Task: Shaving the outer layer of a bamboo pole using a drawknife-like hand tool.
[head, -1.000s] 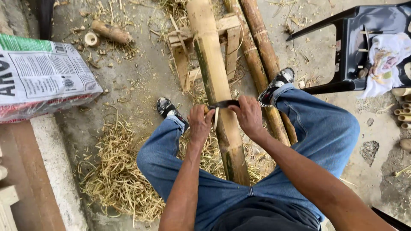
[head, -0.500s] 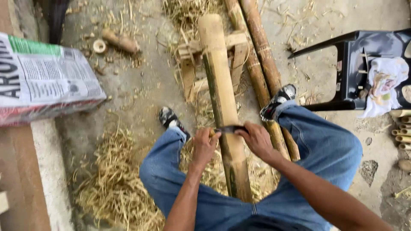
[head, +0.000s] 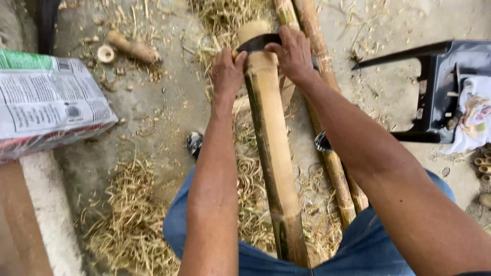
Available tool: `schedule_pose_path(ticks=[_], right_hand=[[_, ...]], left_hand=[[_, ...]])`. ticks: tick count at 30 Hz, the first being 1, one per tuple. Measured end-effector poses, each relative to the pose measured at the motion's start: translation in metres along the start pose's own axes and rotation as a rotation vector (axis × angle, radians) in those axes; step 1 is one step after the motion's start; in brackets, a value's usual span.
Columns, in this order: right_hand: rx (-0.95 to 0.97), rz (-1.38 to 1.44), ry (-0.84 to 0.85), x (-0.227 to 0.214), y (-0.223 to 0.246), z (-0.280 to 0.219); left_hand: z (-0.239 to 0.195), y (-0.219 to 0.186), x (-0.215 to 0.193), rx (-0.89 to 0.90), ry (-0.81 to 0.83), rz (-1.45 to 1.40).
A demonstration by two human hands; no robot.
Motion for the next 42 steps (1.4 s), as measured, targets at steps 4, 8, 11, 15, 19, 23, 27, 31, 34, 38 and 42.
schedule_pose_path(ticks=[4, 8, 11, 15, 19, 23, 27, 31, 34, 38, 42], right_hand=[[0.135, 0.197, 0.131, -0.027, 0.013, -0.026], [0.078, 0.038, 0.121, -0.034, 0.014, -0.064], [0.027, 0.078, 0.087, -0.036, 0.015, -0.114], [0.063, 0.078, 0.093, -0.053, 0.015, -0.187], [0.090, 0.072, 0.119, -0.085, 0.025, -0.264], [0.059, 0.086, 0.067, -0.105, 0.026, -0.340], [0.202, 0.077, 0.245, -0.095, 0.004, -0.427], [0.376, 0.090, 0.683, -0.097, -0.010, -0.416], [0.391, 0.040, 0.684, -0.083, -0.019, -0.371], [0.096, 0.220, 0.294, -0.070, -0.006, -0.244], [-0.046, 0.213, 0.125, -0.056, 0.003, -0.122]], left_hand=[[-0.039, -0.019, -0.010, -0.096, 0.071, -0.101], [-0.068, -0.016, 0.000, -0.031, 0.027, -0.089], [-0.121, -0.028, -0.004, -0.013, -0.022, -0.059], [-0.202, -0.049, -0.004, 0.015, -0.053, -0.033], [-0.268, -0.095, -0.030, 0.077, -0.143, -0.064], [-0.350, -0.105, -0.020, 0.022, -0.008, -0.114], [-0.429, -0.111, -0.019, -0.042, 0.288, -0.210], [-0.395, -0.133, -0.064, -0.204, 0.627, -0.199], [-0.367, -0.115, -0.041, -0.056, 0.215, -0.252], [-0.261, -0.073, -0.010, 0.048, 0.043, -0.173], [-0.129, -0.055, -0.021, 0.092, -0.076, 0.033]])
Point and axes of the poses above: each hand's wrist, its own z-axis towards the middle knuckle, its own x-axis out of the palm, y = z × x, the point moved 3 cm from there along z, towards the middle knuckle, and after that the axes turned 13 degrees about x, right-handed, at the moved point
